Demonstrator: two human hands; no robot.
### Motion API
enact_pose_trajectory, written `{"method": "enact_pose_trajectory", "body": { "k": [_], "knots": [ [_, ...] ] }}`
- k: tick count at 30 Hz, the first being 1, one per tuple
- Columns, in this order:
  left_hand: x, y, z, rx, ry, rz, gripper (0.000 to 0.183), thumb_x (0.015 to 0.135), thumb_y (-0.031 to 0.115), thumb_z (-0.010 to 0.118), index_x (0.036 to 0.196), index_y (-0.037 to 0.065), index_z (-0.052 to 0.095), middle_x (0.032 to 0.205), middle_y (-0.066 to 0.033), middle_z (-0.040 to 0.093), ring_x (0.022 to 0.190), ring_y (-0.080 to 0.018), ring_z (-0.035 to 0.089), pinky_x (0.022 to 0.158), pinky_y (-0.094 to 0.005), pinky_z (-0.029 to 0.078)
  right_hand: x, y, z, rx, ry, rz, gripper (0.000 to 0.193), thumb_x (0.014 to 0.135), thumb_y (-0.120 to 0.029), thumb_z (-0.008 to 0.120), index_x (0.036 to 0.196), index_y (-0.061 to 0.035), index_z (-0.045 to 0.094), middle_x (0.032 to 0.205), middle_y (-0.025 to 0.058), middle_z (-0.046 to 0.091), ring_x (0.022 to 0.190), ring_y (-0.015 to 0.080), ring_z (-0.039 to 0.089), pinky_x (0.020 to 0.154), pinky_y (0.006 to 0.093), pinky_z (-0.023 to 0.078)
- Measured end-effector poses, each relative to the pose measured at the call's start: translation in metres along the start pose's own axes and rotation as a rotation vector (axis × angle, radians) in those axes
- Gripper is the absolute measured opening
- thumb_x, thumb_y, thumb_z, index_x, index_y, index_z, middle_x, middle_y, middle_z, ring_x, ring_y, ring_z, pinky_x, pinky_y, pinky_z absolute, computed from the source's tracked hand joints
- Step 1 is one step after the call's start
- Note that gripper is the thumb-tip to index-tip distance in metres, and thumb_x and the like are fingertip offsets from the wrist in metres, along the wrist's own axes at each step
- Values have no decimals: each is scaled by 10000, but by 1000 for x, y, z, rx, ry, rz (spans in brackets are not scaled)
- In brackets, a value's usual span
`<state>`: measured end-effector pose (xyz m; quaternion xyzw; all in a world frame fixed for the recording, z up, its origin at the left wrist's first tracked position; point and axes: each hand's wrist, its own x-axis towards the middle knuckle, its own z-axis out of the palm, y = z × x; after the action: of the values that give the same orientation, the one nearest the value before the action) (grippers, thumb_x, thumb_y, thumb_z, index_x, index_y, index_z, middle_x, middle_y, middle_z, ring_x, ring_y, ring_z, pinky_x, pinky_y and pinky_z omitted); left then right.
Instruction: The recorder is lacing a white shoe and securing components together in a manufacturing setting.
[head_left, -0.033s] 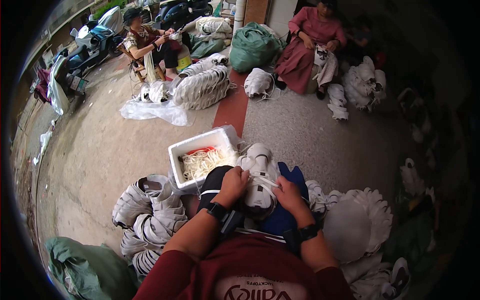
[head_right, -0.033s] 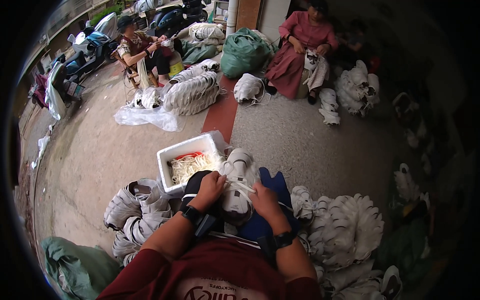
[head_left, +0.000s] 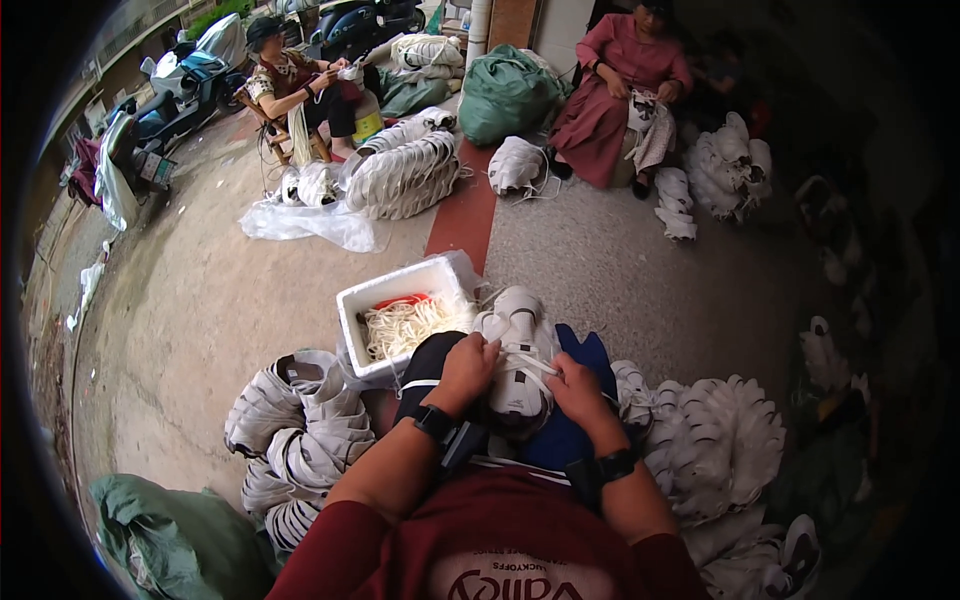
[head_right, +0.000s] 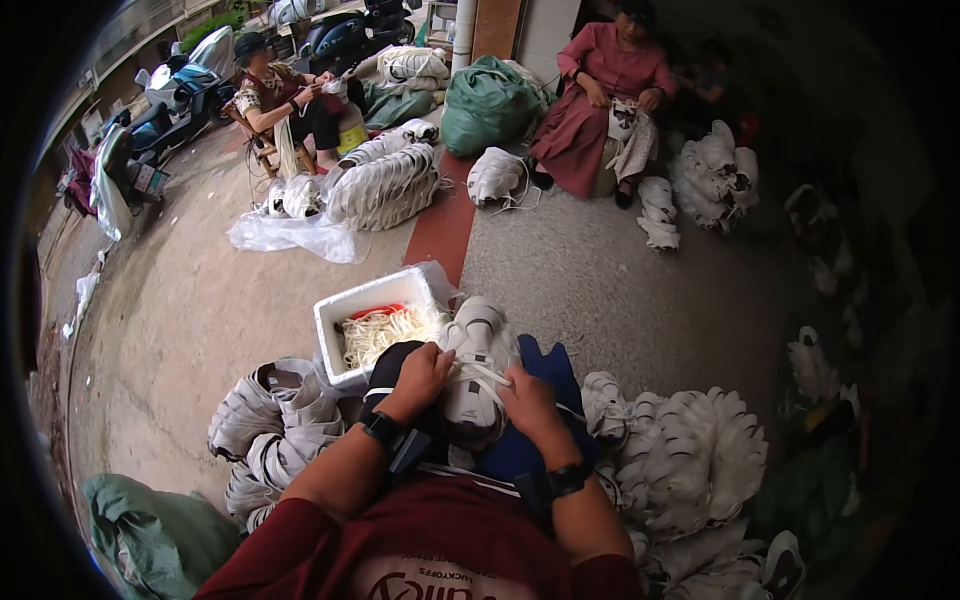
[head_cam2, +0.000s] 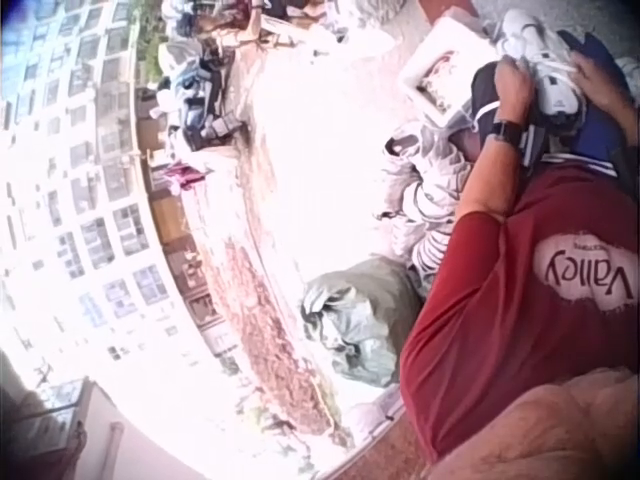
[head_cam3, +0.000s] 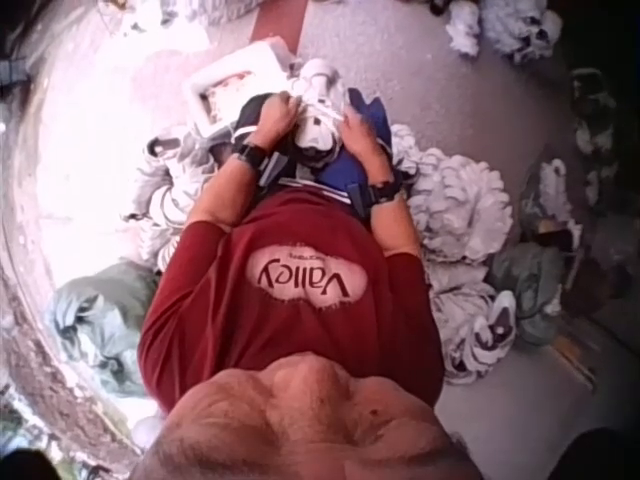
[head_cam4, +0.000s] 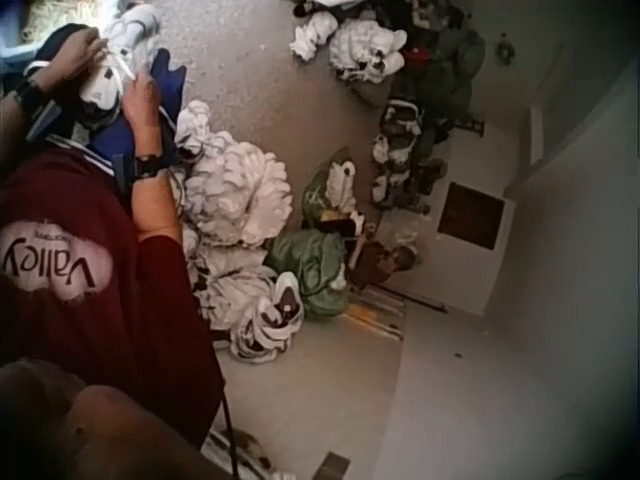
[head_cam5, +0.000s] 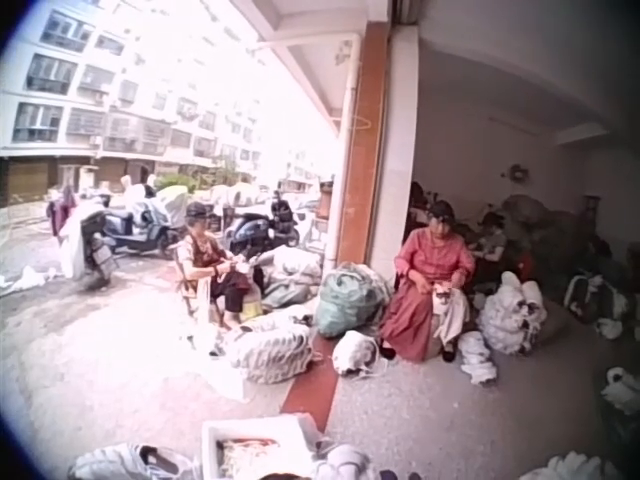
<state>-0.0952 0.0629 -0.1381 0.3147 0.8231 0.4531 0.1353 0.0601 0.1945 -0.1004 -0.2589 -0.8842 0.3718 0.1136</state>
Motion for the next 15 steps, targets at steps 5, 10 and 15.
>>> {"method": "enact_pose_trajectory", "body": {
  "k": [5,10,15],
  "knots": [
    [-8,13,-8,205,-132,-8,399,876,388,520,862,-11,518,742,-229,611,702,-403,602,638,-487,466,-7,-11,6,-153,63,-113,207,755,-190,653,842,-41,538,741,176,578,727,383,575,624,436,459],
    [-11,17,-11,236,-115,0,405,878,404,512,900,-1,519,735,-204,622,707,-392,610,642,-478,475,-5,-6,15,-120,121,-168,158,737,-89,652,818,-40,526,745,179,550,731,386,552,638,441,450],
    [-10,14,-19,28,-181,83,272,814,309,628,910,55,608,831,-160,619,789,-336,613,692,-401,491,-1,0,15,27,110,-130,127,739,-50,628,792,-37,514,741,180,547,722,390,545,629,425,446]
  ]
}}
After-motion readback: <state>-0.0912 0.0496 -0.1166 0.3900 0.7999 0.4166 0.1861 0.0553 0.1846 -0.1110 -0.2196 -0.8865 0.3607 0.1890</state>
